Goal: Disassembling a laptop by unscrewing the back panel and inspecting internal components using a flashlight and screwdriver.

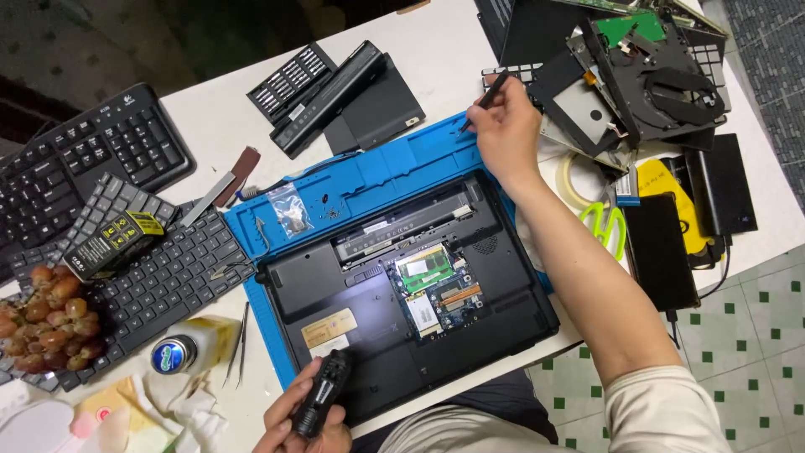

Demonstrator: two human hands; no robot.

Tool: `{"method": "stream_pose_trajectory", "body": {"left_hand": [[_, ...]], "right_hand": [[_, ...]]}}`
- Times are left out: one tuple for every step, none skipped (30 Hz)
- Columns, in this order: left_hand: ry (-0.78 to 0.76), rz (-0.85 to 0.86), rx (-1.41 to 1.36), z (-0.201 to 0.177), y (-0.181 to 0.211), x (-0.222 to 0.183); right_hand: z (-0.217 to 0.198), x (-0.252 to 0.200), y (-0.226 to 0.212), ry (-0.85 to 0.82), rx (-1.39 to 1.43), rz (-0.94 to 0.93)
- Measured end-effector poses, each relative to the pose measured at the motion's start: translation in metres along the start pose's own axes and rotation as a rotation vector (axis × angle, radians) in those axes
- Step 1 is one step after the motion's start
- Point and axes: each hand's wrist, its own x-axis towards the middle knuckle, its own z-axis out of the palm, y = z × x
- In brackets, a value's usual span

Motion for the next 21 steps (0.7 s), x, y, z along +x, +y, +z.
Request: {"method": "stream_pose_trajectory", "body": {"left_hand": [[0.001,0.001,0.001,-0.001,-0.002,-0.002],[-0.011,0.011,0.023,-0.002,-0.005,-0.004],[-0.023,0.02,0.044,-0.004,-0.007,-0.007],[-0.024,0.02,0.045,-0.004,-0.005,-0.006],[-0.029,0.025,0.037,-0.004,-0.003,-0.006],[-0.034,0.029,0.03,-0.004,-0.001,-0.006],[-0.034,0.029,0.029,-0.006,-0.001,-0.006],[-0.039,0.021,0.075,-0.007,0.0,-0.006],[-0.044,0.013,0.12,-0.009,0.0,-0.007],[-0.042,0.014,0.12,-0.01,0.001,-0.007],[-0.037,0.048,0.121,-0.011,0.002,-0.007],[-0.028,0.083,0.122,-0.011,0.002,-0.007],[-0.023,0.084,0.123,-0.013,0.002,-0.007],[-0.037,0.074,0.126,-0.016,0.001,-0.008],[-0.05,0.063,0.13,-0.018,0.001,-0.008],[-0.045,0.063,0.131,-0.019,0.001,-0.008],[-0.04,0.065,0.116,-0.019,0.002,-0.008],[-0.036,0.067,0.098,-0.02,0.001,-0.008],[-0.032,0.067,0.098,-0.018,-0.001,-0.009],[-0.007,0.073,0.057,-0.017,-0.004,-0.01],[0.019,0.079,0.016,-0.016,-0.006,-0.01]], "right_hand": [[-0.001,0.0,0.0,0.0,0.002,0.0],[-0.002,-0.001,0.0,-0.017,-0.082,-0.064],[-0.003,-0.002,0.0,-0.034,-0.166,-0.128],[-0.003,-0.003,-0.001,-0.033,-0.166,-0.127],[-0.003,-0.005,-0.002,-0.054,-0.193,-0.148],[-0.003,-0.006,-0.003,-0.076,-0.222,-0.171],[-0.004,-0.007,-0.004,-0.075,-0.222,-0.171],[-0.004,-0.008,-0.005,-0.106,-0.25,-0.183],[-0.005,-0.009,-0.006,-0.136,-0.278,-0.196],[-0.005,-0.01,-0.008,-0.137,-0.277,-0.197],[-0.005,-0.01,-0.01,-0.155,-0.242,-0.17],[-0.004,-0.01,-0.013,-0.176,-0.206,-0.145],[-0.005,-0.008,-0.01,-0.178,-0.204,-0.149],[-0.004,-0.007,-0.007,-0.199,-0.117,-0.13],[-0.003,-0.006,-0.004,-0.22,-0.03,-0.11],[-0.004,-0.006,-0.004,-0.224,-0.028,-0.112],[-0.005,-0.006,-0.005,-0.24,-0.022,-0.1],[-0.007,-0.006,-0.005,-0.254,-0.019,-0.089],[-0.007,-0.006,-0.004,-0.256,-0.018,-0.091],[-0.006,-0.006,-0.004,-0.255,0.002,-0.063],[-0.006,-0.005,-0.003,-0.254,0.022,-0.035]]}}
